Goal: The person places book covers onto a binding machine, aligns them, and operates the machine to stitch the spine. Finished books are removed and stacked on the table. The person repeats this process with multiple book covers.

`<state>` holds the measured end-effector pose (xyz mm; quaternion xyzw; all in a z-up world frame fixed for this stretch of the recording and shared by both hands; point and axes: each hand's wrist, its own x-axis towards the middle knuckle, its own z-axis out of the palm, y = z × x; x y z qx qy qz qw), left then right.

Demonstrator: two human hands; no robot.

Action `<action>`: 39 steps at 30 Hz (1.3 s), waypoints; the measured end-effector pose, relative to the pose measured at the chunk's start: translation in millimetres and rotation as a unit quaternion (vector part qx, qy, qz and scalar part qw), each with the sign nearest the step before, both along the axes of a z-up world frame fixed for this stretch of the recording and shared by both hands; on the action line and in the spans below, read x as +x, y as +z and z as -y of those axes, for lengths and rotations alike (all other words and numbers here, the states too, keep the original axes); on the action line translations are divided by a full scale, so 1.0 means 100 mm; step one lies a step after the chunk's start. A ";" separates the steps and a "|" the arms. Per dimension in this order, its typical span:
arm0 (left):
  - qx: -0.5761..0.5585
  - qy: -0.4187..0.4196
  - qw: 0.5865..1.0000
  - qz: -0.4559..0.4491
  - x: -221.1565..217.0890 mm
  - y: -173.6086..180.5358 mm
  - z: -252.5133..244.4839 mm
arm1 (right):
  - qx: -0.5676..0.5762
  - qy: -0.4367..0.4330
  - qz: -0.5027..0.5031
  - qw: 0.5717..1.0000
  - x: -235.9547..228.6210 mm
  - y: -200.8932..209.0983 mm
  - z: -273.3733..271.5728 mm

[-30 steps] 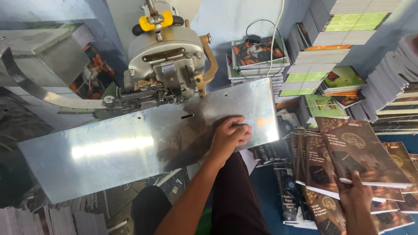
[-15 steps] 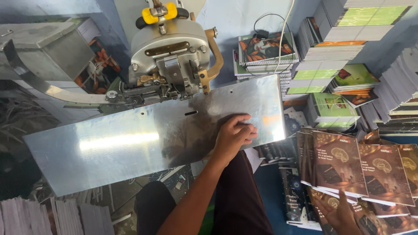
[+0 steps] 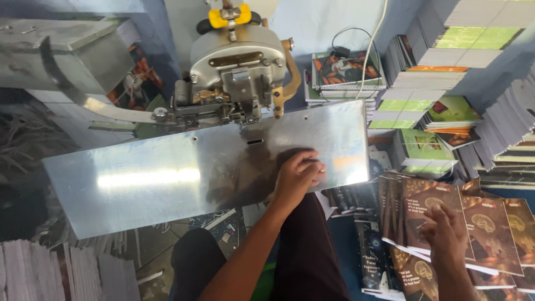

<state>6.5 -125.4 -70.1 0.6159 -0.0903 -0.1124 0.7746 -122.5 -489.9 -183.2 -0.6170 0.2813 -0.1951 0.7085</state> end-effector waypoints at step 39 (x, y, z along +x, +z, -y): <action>0.426 0.471 0.727 0.259 -0.90 0.49 -3.38 | -0.404 0.451 0.324 0.727 1.03 1.88 -4.74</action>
